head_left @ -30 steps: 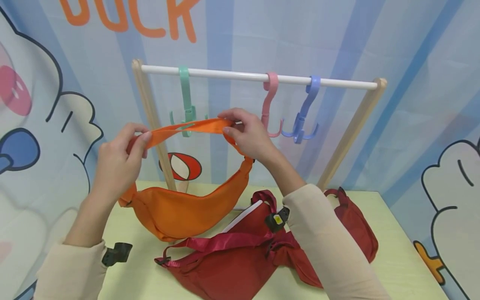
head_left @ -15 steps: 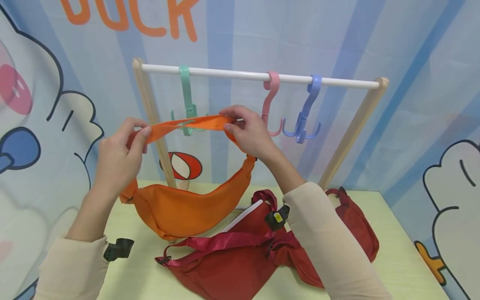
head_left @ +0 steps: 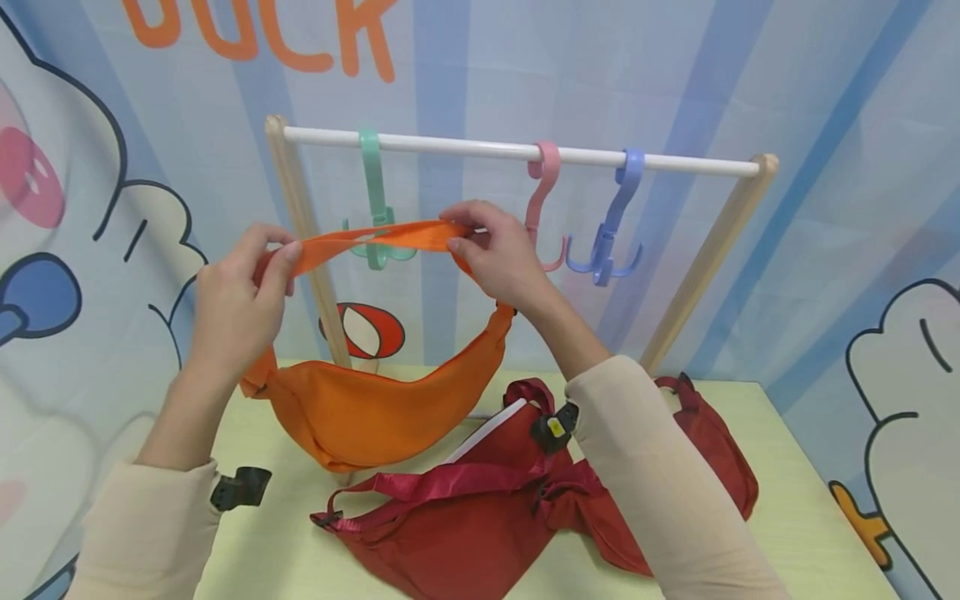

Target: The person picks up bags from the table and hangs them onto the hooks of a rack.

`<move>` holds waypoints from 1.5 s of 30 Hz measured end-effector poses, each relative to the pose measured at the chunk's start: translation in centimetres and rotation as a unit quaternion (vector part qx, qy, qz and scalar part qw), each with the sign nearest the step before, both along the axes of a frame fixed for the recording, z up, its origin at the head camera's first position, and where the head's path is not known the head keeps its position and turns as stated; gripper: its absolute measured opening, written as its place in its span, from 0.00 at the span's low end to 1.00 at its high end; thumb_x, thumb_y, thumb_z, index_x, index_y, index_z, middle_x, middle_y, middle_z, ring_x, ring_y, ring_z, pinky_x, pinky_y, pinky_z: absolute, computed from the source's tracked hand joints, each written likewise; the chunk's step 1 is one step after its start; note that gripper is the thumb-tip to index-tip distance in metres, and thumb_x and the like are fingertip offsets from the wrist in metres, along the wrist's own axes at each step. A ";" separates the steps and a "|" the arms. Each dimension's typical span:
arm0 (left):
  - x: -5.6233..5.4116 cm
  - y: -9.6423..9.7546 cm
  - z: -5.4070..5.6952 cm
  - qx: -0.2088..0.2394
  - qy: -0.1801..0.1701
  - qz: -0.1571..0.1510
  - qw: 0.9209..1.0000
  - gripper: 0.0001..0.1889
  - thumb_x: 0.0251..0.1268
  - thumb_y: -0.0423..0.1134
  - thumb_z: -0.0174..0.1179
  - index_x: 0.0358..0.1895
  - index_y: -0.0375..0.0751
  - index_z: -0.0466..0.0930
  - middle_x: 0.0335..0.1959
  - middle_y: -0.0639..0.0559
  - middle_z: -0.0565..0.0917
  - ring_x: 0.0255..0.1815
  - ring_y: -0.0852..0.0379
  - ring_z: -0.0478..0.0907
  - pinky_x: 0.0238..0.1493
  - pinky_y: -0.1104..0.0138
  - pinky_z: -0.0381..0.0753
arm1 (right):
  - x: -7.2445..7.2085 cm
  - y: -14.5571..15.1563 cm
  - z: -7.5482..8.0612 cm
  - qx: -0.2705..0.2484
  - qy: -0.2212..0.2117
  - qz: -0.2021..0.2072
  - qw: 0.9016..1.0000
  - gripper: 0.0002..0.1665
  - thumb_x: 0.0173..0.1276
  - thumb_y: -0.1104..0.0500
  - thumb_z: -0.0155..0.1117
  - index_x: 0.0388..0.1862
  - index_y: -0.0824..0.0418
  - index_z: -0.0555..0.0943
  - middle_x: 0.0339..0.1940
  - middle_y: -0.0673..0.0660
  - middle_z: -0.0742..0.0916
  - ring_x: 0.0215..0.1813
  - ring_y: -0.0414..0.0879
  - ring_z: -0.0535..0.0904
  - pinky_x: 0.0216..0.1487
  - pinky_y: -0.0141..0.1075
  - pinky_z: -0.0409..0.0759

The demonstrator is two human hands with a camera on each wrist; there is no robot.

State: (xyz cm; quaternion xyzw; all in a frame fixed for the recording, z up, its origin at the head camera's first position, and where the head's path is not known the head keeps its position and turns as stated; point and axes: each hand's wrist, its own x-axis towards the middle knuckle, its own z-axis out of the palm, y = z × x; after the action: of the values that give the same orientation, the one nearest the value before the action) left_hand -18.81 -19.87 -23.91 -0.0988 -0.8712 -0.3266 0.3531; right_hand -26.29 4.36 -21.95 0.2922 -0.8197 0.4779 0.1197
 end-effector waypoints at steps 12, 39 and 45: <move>-0.2 0.2 0.3 0.010 -0.002 0.007 1.000 0.12 0.70 0.42 0.47 0.44 0.36 0.74 0.19 0.45 0.73 0.14 0.55 0.62 0.17 0.70 0.60 | -0.3 -0.4 -0.2 -0.003 -0.006 -0.027 1.000 0.15 0.64 0.68 0.58 0.51 0.65 0.77 0.44 0.57 0.79 0.43 0.46 0.77 0.47 0.30 0.75; -0.6 0.2 0.3 0.022 -0.045 0.018 0.999 0.15 0.71 0.44 0.44 0.48 0.37 0.72 0.21 0.44 0.72 0.18 0.50 0.64 0.19 0.66 0.64 | -0.5 0.0 -0.5 -0.010 -0.004 -0.010 1.000 0.18 0.59 0.63 0.66 0.49 0.61 0.76 0.40 0.55 0.80 0.38 0.44 0.78 0.41 0.32 0.77; -0.6 0.2 0.3 0.023 -0.044 0.016 0.999 0.15 0.71 0.44 0.45 0.48 0.36 0.72 0.21 0.44 0.72 0.18 0.51 0.64 0.20 0.66 0.64 | -0.4 -0.2 -0.5 -0.007 0.012 -0.025 1.000 0.17 0.60 0.63 0.64 0.50 0.63 0.78 0.39 0.56 0.79 0.38 0.46 0.78 0.39 0.34 0.77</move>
State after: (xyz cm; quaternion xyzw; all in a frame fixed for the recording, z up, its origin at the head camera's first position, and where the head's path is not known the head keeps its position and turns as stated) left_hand -19.40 -19.68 -23.62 -0.0618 -0.8796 -0.3451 0.3215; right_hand -26.74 4.20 -22.47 0.2763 -0.8222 0.4767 0.1430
